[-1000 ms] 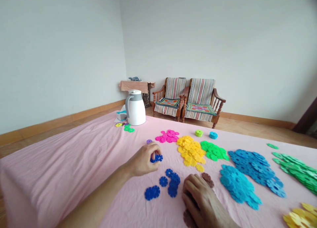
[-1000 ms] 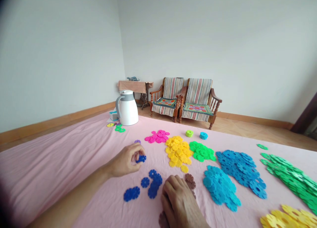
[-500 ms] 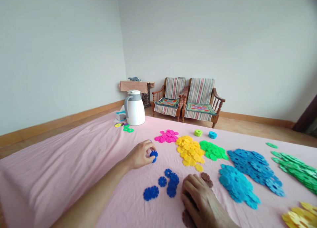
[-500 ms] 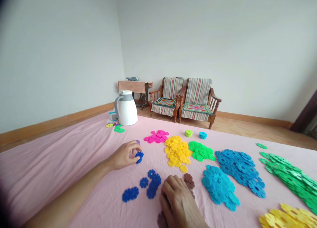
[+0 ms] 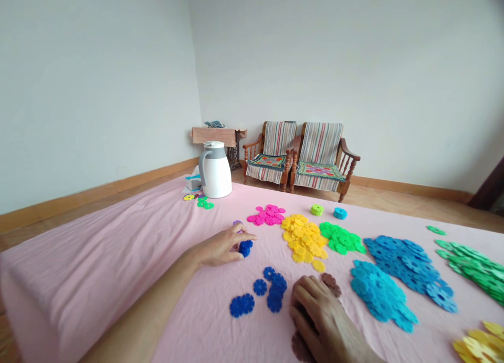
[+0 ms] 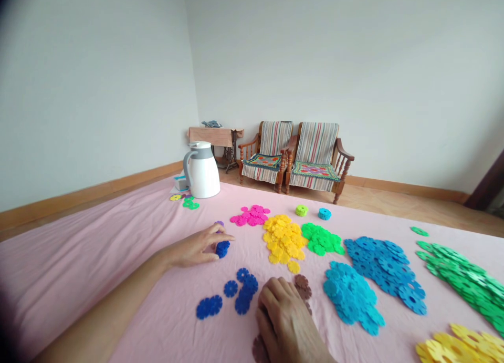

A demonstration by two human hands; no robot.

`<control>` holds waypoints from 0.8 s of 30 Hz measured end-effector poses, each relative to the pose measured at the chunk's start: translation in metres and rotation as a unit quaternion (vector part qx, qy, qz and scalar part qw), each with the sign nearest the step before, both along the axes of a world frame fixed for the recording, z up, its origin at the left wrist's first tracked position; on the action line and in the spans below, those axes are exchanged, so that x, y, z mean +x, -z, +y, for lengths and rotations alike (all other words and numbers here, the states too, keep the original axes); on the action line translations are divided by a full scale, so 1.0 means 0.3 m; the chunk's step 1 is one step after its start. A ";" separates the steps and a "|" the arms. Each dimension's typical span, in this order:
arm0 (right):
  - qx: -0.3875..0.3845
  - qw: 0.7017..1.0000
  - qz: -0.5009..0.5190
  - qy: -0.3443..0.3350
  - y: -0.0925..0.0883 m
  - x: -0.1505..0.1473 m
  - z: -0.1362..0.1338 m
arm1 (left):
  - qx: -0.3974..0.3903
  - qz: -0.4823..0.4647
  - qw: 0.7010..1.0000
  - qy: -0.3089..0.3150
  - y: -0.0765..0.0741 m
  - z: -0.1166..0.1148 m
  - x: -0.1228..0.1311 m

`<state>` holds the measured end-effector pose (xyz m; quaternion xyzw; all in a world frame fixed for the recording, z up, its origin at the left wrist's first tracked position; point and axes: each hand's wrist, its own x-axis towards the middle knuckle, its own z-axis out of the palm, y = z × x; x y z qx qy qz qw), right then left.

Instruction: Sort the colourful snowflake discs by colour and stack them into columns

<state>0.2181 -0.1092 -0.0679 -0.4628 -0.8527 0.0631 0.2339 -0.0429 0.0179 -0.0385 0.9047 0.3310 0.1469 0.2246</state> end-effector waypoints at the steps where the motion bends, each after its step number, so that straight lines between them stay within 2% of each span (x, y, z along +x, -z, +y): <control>1: 0.002 1.000 0.001 -0.004 0.000 0.000 -0.001 | 0.004 0.004 1.000 0.004 0.000 0.002 0.006; 10: -0.007 1.000 0.002 -0.006 -0.002 0.002 0.000 | 0.024 0.022 0.999 0.009 -0.016 0.001 0.043; 24: -0.029 0.999 -0.022 -0.007 -0.003 0.003 0.001 | 0.057 0.029 0.998 0.002 -0.002 -0.001 0.042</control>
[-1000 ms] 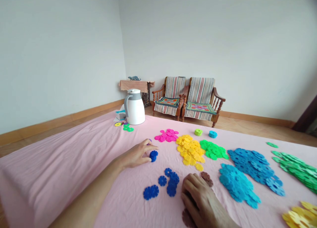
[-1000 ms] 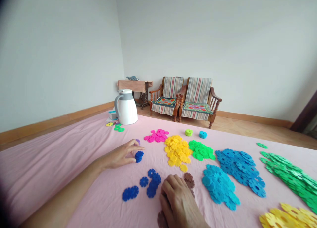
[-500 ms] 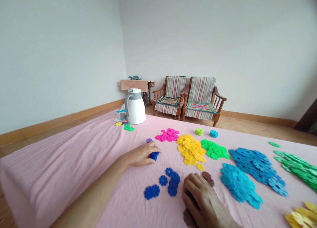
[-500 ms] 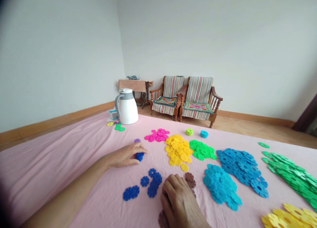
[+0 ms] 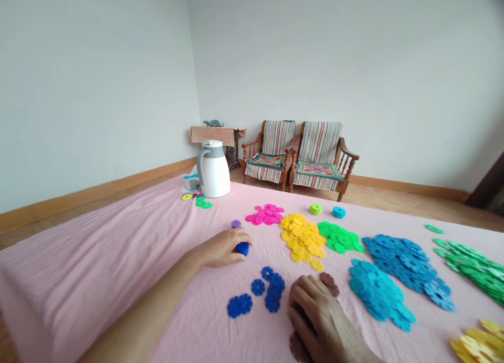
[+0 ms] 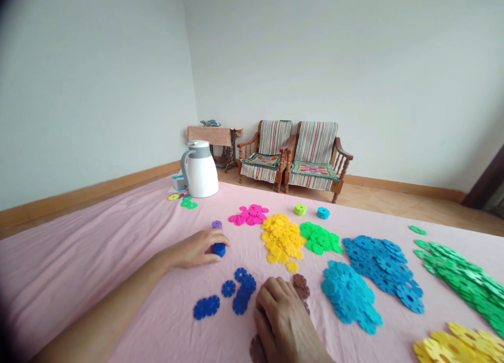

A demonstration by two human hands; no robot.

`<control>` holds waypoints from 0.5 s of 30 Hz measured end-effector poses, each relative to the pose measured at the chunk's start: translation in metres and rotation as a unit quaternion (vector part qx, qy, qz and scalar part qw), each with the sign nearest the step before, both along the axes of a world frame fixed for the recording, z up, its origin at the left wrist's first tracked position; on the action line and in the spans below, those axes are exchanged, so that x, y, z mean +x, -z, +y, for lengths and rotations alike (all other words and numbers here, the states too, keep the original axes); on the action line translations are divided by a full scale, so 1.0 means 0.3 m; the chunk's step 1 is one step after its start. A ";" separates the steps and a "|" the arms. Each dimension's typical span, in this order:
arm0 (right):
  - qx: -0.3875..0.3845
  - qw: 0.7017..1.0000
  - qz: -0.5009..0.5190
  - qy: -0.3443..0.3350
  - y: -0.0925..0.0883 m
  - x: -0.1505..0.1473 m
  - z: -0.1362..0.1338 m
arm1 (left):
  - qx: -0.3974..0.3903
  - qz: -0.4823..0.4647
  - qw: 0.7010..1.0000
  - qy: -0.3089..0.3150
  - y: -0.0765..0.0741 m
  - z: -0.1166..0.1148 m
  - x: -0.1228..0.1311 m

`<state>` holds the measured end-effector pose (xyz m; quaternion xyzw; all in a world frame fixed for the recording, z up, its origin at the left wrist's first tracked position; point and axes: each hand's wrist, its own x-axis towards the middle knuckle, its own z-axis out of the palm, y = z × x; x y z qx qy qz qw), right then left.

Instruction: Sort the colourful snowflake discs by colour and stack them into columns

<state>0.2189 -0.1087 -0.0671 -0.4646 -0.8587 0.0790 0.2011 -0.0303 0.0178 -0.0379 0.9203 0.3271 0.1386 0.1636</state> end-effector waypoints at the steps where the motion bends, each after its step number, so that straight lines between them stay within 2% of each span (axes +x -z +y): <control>1: 0.000 1.000 0.000 0.001 0.000 0.000 0.000 | 0.001 0.002 1.000 -0.001 0.001 0.000 0.000; 15: 0.005 1.000 -0.002 -0.003 -0.002 0.001 0.004 | 0.044 -0.001 0.998 -0.037 0.019 0.002 0.006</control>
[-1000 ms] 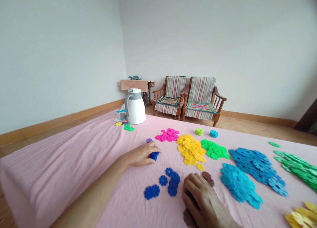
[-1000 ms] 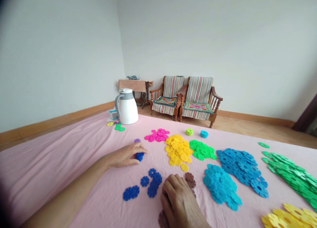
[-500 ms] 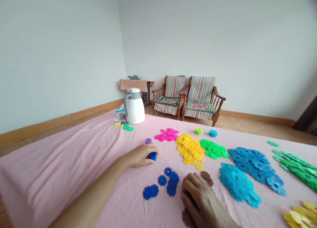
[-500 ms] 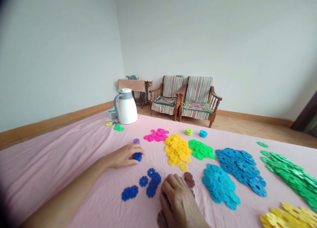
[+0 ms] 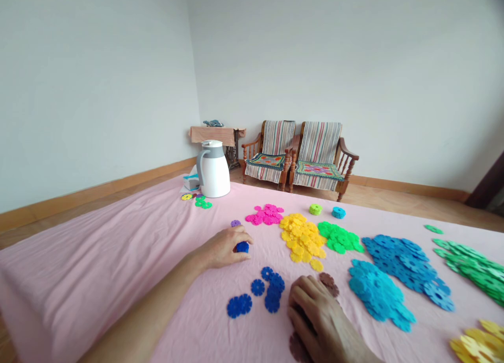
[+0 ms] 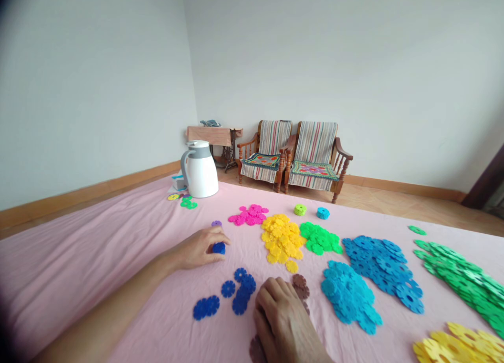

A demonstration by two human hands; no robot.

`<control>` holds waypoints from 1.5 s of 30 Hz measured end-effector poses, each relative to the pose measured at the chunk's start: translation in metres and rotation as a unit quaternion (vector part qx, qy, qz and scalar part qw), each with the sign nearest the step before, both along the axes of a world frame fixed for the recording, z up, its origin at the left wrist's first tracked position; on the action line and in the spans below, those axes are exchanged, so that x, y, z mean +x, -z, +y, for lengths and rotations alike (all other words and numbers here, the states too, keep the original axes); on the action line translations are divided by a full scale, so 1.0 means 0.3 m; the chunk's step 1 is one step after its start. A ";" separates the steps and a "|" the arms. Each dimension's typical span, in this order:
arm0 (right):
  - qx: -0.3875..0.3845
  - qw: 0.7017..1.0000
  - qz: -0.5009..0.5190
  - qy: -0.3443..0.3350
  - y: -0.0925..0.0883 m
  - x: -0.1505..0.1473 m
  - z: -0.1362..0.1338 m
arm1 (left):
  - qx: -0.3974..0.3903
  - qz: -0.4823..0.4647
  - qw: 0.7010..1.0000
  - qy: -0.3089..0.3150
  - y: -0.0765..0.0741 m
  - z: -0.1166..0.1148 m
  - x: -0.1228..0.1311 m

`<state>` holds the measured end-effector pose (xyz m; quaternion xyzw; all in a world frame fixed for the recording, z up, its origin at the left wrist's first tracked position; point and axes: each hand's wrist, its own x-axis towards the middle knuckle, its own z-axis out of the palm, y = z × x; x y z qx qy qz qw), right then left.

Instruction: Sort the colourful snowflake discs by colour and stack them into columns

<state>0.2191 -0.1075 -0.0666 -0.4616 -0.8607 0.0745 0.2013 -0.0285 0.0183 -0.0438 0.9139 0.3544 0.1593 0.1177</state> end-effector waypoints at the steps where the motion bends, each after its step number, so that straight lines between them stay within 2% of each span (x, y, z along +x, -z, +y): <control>1: 0.000 1.000 -0.003 0.000 -0.001 -0.001 0.000 | 0.004 0.000 1.000 0.000 0.002 0.001 0.001; 9: -0.004 1.000 -0.007 0.004 -0.003 -0.002 -0.001 | 0.012 -0.003 1.000 0.007 0.019 0.009 0.001; 18: 0.002 1.000 -0.013 -0.003 -0.005 0.000 0.000 | 0.003 0.000 1.000 0.002 0.010 0.002 0.009; 26: 0.002 1.000 -0.018 -0.007 0.000 -0.002 -0.002 | -0.025 -0.006 1.000 -0.017 -0.030 -0.012 -0.043; 32: -0.024 1.000 0.011 0.003 -0.003 0.003 -0.002 | -0.068 -0.003 0.994 -0.087 -0.053 -0.014 -0.068; 36: -0.035 0.998 0.058 -0.007 -0.020 0.006 -0.009 | -0.098 -0.014 0.990 -0.105 -0.046 -0.014 -0.070; 41: -0.033 0.989 0.146 0.012 -0.035 -0.013 -0.011 | -0.131 -0.025 0.988 -0.081 -0.022 -0.006 -0.075; 45: -0.044 0.990 0.133 0.016 -0.061 -0.053 0.022 | -0.134 -0.016 0.988 -0.072 -0.003 0.004 -0.076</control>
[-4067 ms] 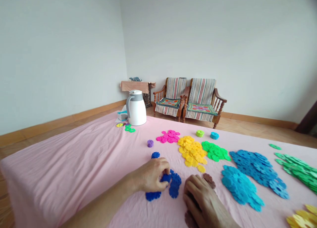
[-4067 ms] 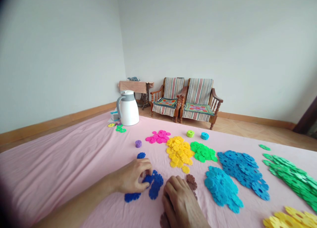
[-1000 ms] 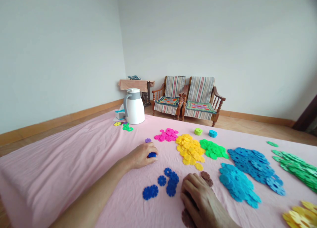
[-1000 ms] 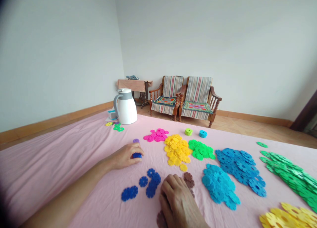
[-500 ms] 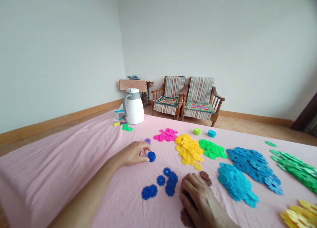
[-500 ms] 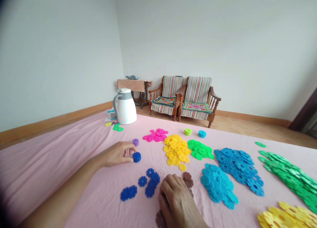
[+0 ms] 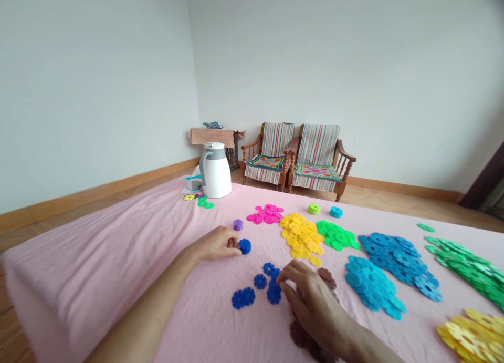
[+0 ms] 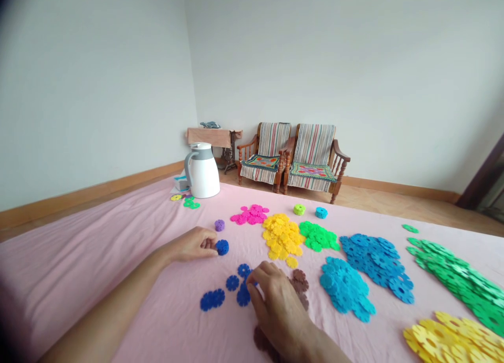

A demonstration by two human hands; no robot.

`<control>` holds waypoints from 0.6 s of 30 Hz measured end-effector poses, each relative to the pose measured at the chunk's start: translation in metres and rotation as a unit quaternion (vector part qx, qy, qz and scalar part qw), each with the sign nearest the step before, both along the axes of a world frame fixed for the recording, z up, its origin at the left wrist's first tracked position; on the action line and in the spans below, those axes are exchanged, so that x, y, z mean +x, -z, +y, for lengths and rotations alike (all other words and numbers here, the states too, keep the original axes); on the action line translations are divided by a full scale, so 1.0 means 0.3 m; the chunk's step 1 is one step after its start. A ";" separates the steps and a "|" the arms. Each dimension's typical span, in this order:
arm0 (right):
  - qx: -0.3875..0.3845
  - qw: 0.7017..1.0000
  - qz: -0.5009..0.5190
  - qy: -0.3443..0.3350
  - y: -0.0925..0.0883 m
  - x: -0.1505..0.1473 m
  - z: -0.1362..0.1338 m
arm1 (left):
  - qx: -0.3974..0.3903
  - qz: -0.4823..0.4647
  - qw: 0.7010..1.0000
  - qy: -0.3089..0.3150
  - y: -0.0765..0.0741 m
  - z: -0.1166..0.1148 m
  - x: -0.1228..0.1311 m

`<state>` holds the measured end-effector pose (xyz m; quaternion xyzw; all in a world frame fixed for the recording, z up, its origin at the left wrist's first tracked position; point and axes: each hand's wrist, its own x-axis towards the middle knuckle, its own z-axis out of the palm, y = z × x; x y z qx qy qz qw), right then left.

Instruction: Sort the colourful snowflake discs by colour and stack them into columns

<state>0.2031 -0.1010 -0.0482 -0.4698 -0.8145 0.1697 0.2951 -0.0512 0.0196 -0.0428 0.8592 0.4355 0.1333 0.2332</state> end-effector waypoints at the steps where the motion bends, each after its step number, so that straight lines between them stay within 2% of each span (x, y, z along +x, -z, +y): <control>1: 0.003 1.000 -0.012 -0.001 -0.009 -0.013 0.016 | 0.002 0.000 1.000 0.003 0.003 0.001 0.000; 5: 0.014 0.997 -0.082 0.003 -0.034 -0.067 0.099 | 0.008 -0.006 1.000 0.008 0.010 0.001 0.002; 10: 0.010 0.983 -0.185 -0.004 -0.011 -0.120 0.200 | 0.002 -0.009 1.000 0.003 0.012 -0.003 0.005; 14: 0.036 0.970 -0.241 -0.004 0.006 -0.150 0.241 | 0.000 -0.009 1.000 0.009 0.010 -0.004 0.007; 18: 0.046 0.966 -0.254 -0.013 0.005 -0.173 0.255 | 0.000 -0.006 1.000 0.014 0.015 0.001 0.005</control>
